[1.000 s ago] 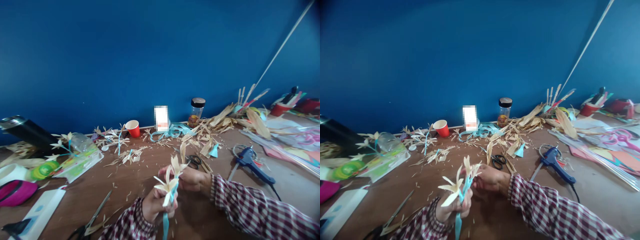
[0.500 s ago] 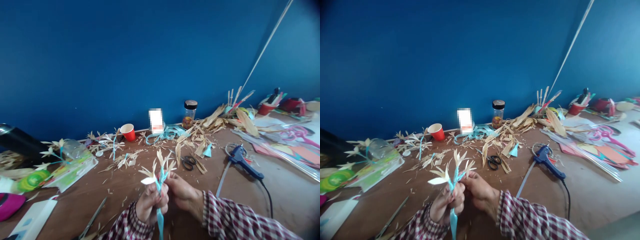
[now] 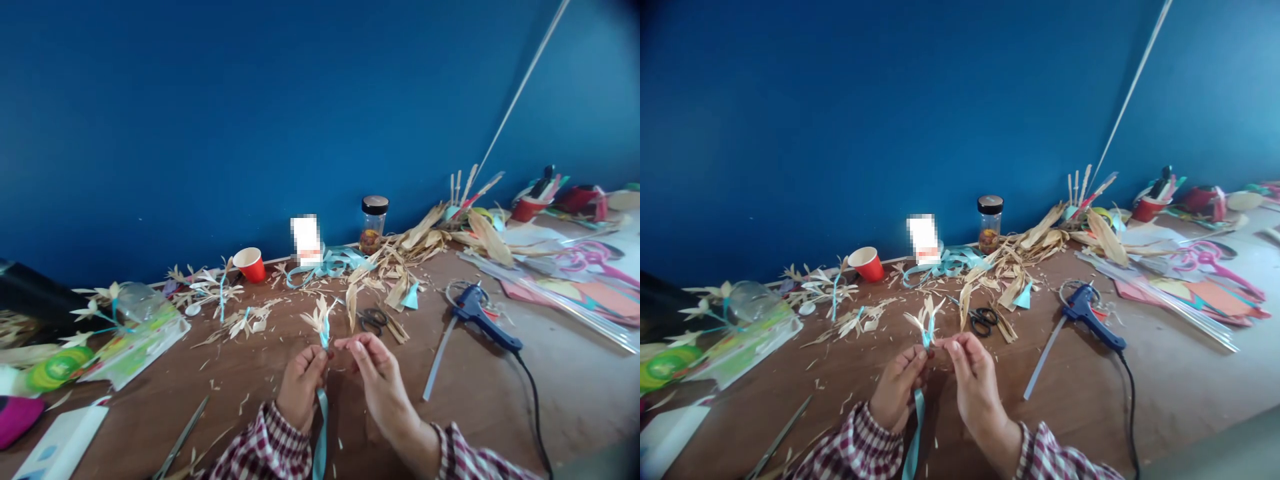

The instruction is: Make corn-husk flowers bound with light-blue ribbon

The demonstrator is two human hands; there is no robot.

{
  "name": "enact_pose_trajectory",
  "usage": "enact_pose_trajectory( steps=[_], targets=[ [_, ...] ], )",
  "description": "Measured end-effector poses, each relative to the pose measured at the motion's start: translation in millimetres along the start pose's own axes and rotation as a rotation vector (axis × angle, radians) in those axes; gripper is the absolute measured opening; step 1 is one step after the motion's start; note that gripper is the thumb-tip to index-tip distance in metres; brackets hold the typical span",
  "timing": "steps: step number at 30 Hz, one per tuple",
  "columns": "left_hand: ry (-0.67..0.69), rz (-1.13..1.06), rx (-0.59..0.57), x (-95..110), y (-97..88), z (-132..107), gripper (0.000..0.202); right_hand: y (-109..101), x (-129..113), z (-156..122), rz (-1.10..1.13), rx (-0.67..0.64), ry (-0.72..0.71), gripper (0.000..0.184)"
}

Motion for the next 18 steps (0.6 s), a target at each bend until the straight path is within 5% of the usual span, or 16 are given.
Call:
enact_pose_trajectory(
  steps=[5, 12, 18],
  targets=[
    [0.157, 0.151, 0.047, 6, -1.6, 1, 0.032, 10, 5, 17, 0.154, -0.004, 0.092, 0.019],
    [0.28, 0.163, -0.036, 11, 2.6, 2, 0.034, 39, 12, 26, 0.542, -0.1, 0.303, 0.018],
    [0.395, 0.387, 0.0, 24, 2.1, -7, 0.026, 43, 15, 31, 0.596, -0.077, 0.381, 0.019]
  ],
)
Point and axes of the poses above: each hand's wrist, its own z-axis towards the middle knuckle, its own y-axis out of the palm, x = y × z, the point moved 8 cm from there along z, towards the middle knuckle, and after that the axes turned 12 degrees about -z, right-handed, at the moved point
